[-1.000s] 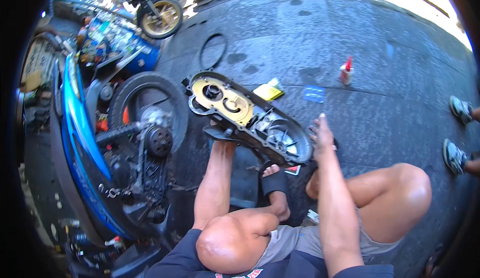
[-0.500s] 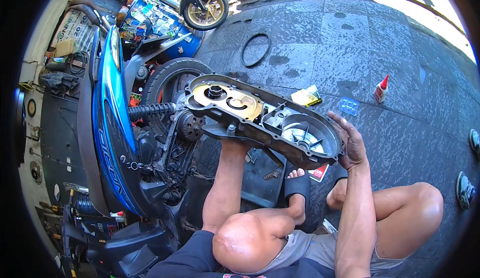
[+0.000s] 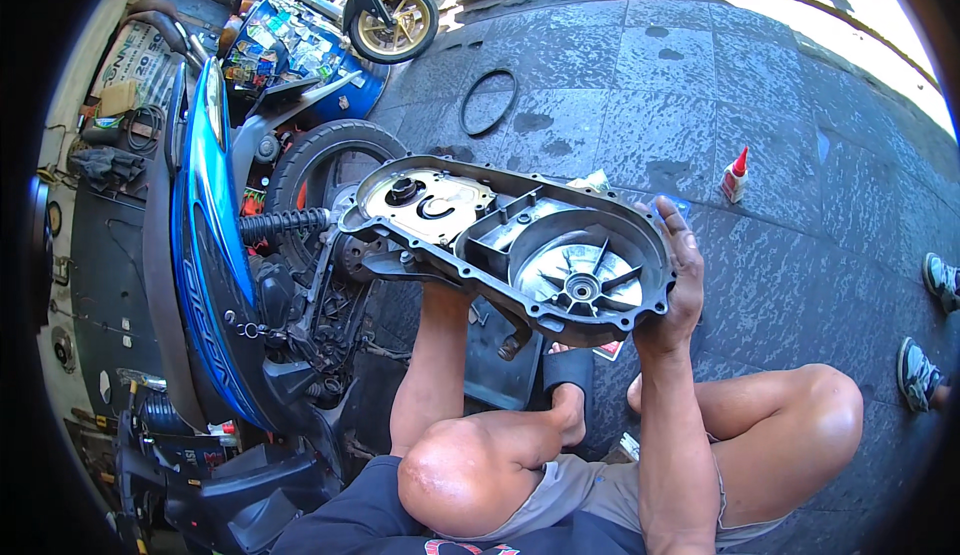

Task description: The recorder is cleaning and reassembling the CVT casing of a blue motorcycle using various mechanical tools.

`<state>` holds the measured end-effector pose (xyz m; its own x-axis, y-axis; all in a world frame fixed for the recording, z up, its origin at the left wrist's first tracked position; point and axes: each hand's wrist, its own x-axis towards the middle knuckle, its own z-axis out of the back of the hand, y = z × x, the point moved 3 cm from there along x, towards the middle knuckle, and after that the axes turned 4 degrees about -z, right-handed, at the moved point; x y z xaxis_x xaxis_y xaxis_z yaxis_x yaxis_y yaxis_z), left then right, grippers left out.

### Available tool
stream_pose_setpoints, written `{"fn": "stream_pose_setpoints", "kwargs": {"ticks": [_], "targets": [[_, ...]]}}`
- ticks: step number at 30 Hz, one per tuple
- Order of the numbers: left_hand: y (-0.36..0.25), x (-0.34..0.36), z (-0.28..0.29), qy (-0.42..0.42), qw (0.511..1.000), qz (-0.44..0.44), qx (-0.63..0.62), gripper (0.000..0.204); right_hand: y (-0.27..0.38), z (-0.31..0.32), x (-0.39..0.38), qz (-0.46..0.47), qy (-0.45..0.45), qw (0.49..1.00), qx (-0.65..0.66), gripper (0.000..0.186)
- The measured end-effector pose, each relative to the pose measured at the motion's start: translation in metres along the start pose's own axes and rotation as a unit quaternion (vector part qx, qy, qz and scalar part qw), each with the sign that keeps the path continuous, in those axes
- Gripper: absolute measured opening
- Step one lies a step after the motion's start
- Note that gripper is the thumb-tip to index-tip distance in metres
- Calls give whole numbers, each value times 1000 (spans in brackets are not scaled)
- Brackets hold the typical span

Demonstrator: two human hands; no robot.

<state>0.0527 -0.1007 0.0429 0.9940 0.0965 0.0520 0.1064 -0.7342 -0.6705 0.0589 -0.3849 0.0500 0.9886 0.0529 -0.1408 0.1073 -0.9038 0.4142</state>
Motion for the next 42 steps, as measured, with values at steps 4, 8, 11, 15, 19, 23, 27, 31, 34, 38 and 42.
{"fn": "stream_pose_setpoints", "kwargs": {"ticks": [4,8,11,15,19,23,27,31,34,38,42], "targets": [[-1,3,-9,-1,1000,-6,-19,71,-1,10,9,6,-46,996,79,61],[-26,3,-40,-6,999,-42,-9,74,-17,21,20,-120,104,976,151,68],[-71,-3,-76,-28,995,-90,15,76,-31,38,35,-121,70,974,180,69],[-146,-21,-125,-82,980,-178,44,80,-47,39,41,-168,198,940,222,70],[-182,-55,-162,-81,967,-228,74,83,-60,18,34,-223,247,903,271,77],[-208,-85,-181,-52,961,-235,134,76,-75,-21,19,-237,163,930,231,72],[-227,-103,-203,77,971,-203,102,69,-76,-58,-3,-232,163,930,236,71],[-236,-123,-210,7,948,-235,212,65,-74,-71,-13,-236,177,921,255,75],[-237,-134,-216,63,944,-195,259,65,-78,-72,-10,-253,179,920,239,75],[-262,-141,-218,-41,910,-274,307,64,-88,-84,7,-255,221,909,244,76],[-285,-147,-224,-113,865,-341,350,64,-104,-101,17,-247,207,921,220,77]]}}
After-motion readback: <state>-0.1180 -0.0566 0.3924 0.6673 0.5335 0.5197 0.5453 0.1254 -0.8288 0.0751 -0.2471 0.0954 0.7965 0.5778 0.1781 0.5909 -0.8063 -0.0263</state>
